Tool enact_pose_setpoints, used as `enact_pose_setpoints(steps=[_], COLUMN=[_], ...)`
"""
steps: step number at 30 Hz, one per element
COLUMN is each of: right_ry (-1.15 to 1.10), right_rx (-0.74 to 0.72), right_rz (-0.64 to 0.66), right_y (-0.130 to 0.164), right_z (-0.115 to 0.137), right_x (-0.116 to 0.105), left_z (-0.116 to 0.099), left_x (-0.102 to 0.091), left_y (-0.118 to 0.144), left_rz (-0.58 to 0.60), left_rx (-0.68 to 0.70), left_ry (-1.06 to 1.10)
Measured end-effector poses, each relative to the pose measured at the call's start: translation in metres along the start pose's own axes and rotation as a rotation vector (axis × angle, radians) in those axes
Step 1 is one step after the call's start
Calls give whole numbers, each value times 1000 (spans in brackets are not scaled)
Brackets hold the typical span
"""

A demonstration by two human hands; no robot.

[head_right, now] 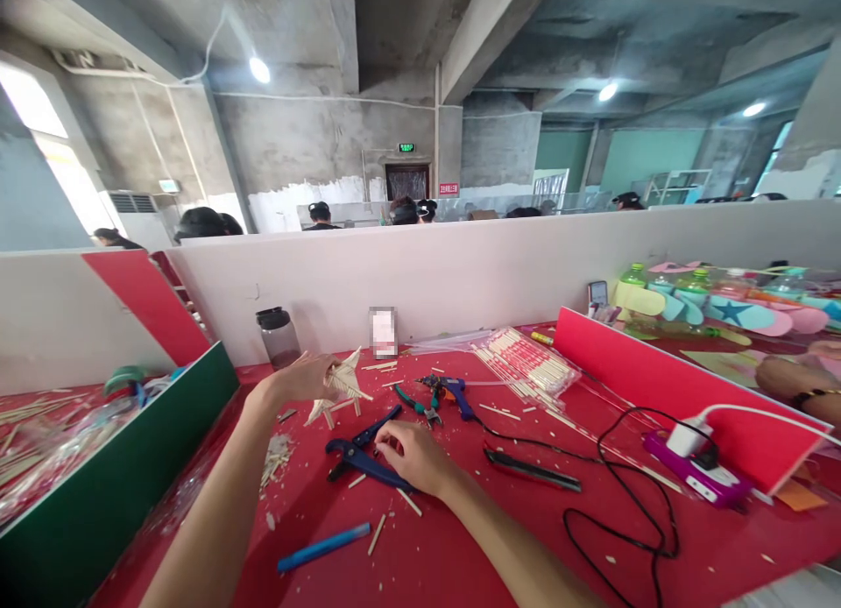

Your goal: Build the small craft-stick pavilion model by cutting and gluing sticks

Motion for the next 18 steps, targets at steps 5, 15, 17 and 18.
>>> enact_pose_setpoints(steps=[5, 15, 17, 18], right_ry=[-17, -1, 10, 12], right_rx=[-24, -73, -81, -88], right_rz=[-55, -93, -95, -100], right_y=[0, -3, -2, -1], right_z=[-5, 0, 2, 3], right_x=[1, -15, -20, -22], left_z=[-13, -26, -25, -24], left_x=[1, -9, -9, -9], left_y=[7, 17, 14, 13], left_rz=[28, 42, 27, 9], left_rx=[-17, -11, -7, -2], left_ry=[-27, -55, -50, -41])
Point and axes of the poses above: each hand's wrist, its own y-axis away from the middle knuckle, its own x-axis out of the palm, z = x × y, the point moved 3 cm from there along -y, towards the middle knuckle, and after that the axes turned 5 degrees about z, right-handed, at the moved point
